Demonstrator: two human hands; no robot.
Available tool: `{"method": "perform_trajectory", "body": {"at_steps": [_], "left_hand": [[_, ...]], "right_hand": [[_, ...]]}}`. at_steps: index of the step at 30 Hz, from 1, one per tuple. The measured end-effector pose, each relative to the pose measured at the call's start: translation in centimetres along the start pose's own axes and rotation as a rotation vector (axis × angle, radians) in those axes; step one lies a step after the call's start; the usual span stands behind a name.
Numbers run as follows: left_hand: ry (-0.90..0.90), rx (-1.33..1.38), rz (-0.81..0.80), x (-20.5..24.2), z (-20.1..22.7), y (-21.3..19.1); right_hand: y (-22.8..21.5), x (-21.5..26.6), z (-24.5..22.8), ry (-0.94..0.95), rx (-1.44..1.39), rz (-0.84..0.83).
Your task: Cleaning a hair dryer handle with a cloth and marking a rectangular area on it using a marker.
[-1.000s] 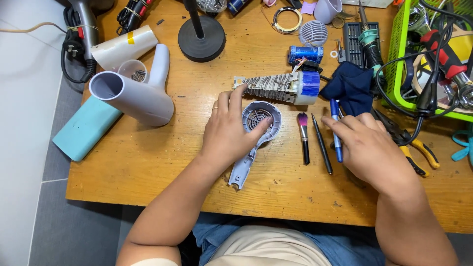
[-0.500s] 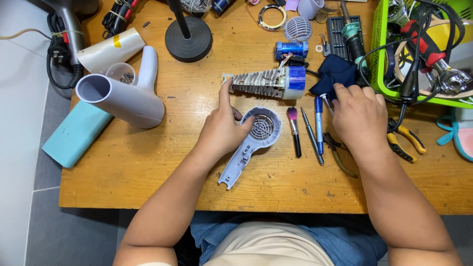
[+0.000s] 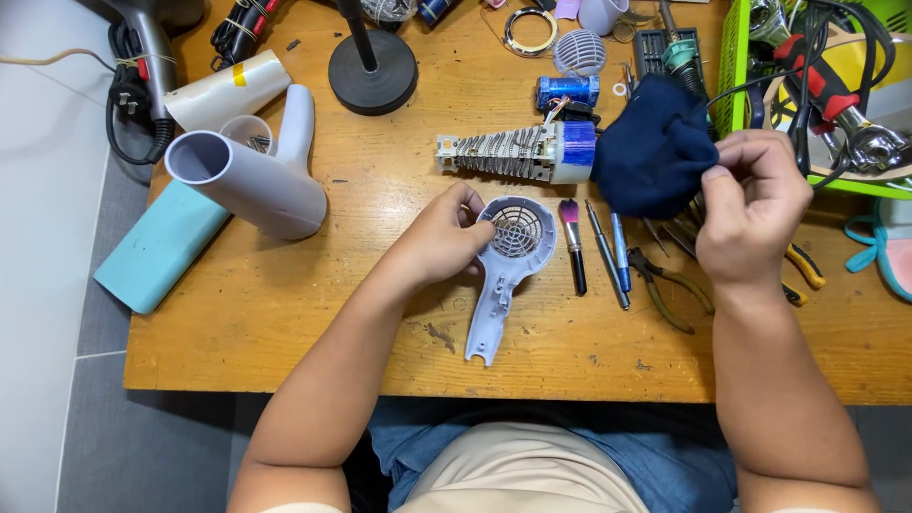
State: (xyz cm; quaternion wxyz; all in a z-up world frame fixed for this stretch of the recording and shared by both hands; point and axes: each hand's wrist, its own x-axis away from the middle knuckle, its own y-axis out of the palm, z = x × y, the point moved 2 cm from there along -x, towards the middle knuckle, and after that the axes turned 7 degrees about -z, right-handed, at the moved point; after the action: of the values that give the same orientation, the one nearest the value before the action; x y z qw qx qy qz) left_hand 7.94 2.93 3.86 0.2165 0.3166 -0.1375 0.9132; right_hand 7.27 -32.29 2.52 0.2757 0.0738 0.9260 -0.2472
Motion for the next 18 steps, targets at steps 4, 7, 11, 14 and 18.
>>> {"method": "perform_trajectory", "body": {"at_steps": [4, 7, 11, 14, 18], "left_hand": [[0.057, 0.218, -0.171, -1.3, -2.0, -0.1], [0.22, 0.426, -0.307, -1.3, -2.5, 0.1], [0.385, 0.603, -0.266, -0.5, -1.8, 0.7], [0.469, 0.658, -0.223, -0.5, -2.1, 1.1], [0.561, 0.761, -0.254, -0.6, -3.3, 2.1]], "right_hand": [[-0.3, 1.2, 0.7, 0.366, -0.249, 0.166], [-0.7, 1.6, -0.5, 0.426, -0.332, 0.25], [-1.1, 2.1, -2.6, 0.021, -0.466, 0.283], [-0.6, 2.5, -4.8, -0.194, -0.36, 0.205], [1.9, 3.0, -8.2, -0.431, -0.13, -0.38]]}}
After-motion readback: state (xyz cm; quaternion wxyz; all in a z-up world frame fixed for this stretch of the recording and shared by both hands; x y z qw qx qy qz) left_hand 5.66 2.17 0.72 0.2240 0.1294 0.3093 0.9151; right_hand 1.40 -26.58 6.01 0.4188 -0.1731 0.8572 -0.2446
